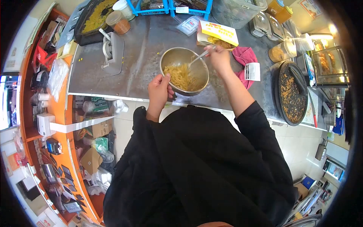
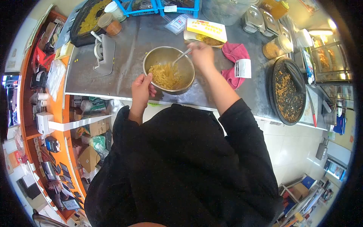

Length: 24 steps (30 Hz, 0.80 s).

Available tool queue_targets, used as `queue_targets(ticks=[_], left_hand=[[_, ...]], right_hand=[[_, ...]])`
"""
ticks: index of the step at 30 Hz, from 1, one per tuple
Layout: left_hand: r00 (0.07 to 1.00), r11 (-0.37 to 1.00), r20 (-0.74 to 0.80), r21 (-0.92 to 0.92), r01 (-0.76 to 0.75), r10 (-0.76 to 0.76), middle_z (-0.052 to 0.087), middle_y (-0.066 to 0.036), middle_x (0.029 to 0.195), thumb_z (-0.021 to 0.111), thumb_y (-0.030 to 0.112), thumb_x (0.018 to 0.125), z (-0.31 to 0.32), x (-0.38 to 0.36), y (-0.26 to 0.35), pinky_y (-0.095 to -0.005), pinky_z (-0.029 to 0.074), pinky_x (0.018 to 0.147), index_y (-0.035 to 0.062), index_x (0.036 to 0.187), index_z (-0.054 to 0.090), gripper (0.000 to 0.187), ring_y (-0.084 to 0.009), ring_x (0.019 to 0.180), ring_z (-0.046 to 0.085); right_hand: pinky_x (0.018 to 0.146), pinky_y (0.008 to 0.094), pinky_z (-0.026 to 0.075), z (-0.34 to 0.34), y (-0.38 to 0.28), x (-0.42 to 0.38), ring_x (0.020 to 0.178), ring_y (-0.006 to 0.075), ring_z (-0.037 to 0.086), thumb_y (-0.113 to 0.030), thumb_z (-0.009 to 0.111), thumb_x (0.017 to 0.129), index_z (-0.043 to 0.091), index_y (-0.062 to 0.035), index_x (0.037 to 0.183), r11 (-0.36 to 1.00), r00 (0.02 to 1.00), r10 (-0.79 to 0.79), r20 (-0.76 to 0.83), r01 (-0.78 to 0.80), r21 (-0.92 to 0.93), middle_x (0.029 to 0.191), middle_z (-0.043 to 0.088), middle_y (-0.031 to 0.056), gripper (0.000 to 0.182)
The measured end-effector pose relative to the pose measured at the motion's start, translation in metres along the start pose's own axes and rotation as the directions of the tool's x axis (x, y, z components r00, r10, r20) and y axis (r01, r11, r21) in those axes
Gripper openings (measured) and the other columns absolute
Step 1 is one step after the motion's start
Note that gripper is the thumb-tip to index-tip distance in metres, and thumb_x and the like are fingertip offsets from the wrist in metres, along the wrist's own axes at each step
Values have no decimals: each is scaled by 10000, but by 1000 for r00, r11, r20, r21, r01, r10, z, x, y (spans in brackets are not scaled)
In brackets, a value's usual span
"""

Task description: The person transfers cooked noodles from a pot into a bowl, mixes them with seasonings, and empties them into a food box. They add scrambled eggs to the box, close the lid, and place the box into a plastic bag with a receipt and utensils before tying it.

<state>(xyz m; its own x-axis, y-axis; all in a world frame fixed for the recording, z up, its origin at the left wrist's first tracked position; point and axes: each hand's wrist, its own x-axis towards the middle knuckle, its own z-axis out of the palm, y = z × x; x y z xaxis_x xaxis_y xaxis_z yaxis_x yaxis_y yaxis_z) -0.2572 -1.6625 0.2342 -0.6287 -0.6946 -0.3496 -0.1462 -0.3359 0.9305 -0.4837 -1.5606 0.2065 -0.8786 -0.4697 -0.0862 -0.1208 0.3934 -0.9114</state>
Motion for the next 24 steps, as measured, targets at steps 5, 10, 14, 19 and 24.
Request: queue_targets(ticks=[5, 10, 14, 19, 24], left_hand=[[1000, 1000, -27, -19, -6, 5, 506, -19, 541, 575, 242, 895, 3, -1, 1, -223, 397, 359, 77, 716, 517, 250, -107, 413, 513], [1000, 1000, 8, -24, -17, 17, 509, -21, 548, 574, 243, 896, -1, 0, 1, -223, 395, 359, 77, 707, 514, 258, -107, 415, 511], [1000, 1000, -21, -21, -18, 17, 513, -23, 556, 574, 242, 896, 3, -1, 1, -222, 393, 360, 76, 707, 515, 259, -104, 419, 510], [999, 1000, 44, 1, -21, 21, 517, -23, 562, 575, 238, 897, 5, -4, -1, -218, 395, 362, 80, 708, 515, 253, -104, 422, 513], [999, 999, 32, -30, -42, 43, 516, -22, 560, 576, 236, 897, 7, 1, 0, -217, 396, 362, 83, 704, 510, 255, -102, 421, 515]], right_hand=[[662, 332, 493, 3, 0, -7, 702, 191, 655, -208, 578, 853, 690, -66, 862, 993, 999, 31, 40, -26, -112, 720, 667, 104, 181], [695, 338, 494, -10, -1, 6, 755, 205, 656, -185, 574, 852, 688, -53, 857, 996, 999, 36, -28, -33, 78, 766, 679, 100, 174], [715, 335, 492, 2, 23, -6, 782, 207, 651, -150, 566, 850, 690, -63, 845, 979, 999, 42, -2, -42, -198, 796, 679, 99, 152], [685, 329, 495, -2, -15, -4, 767, 205, 652, -139, 569, 836, 685, -67, 844, 960, 995, 100, -1, -96, 263, 786, 675, 98, 137], [627, 307, 484, 4, -2, -8, 717, 152, 649, -185, 580, 853, 675, -53, 830, 992, 999, -11, -31, 7, -129, 730, 662, 93, 163]])
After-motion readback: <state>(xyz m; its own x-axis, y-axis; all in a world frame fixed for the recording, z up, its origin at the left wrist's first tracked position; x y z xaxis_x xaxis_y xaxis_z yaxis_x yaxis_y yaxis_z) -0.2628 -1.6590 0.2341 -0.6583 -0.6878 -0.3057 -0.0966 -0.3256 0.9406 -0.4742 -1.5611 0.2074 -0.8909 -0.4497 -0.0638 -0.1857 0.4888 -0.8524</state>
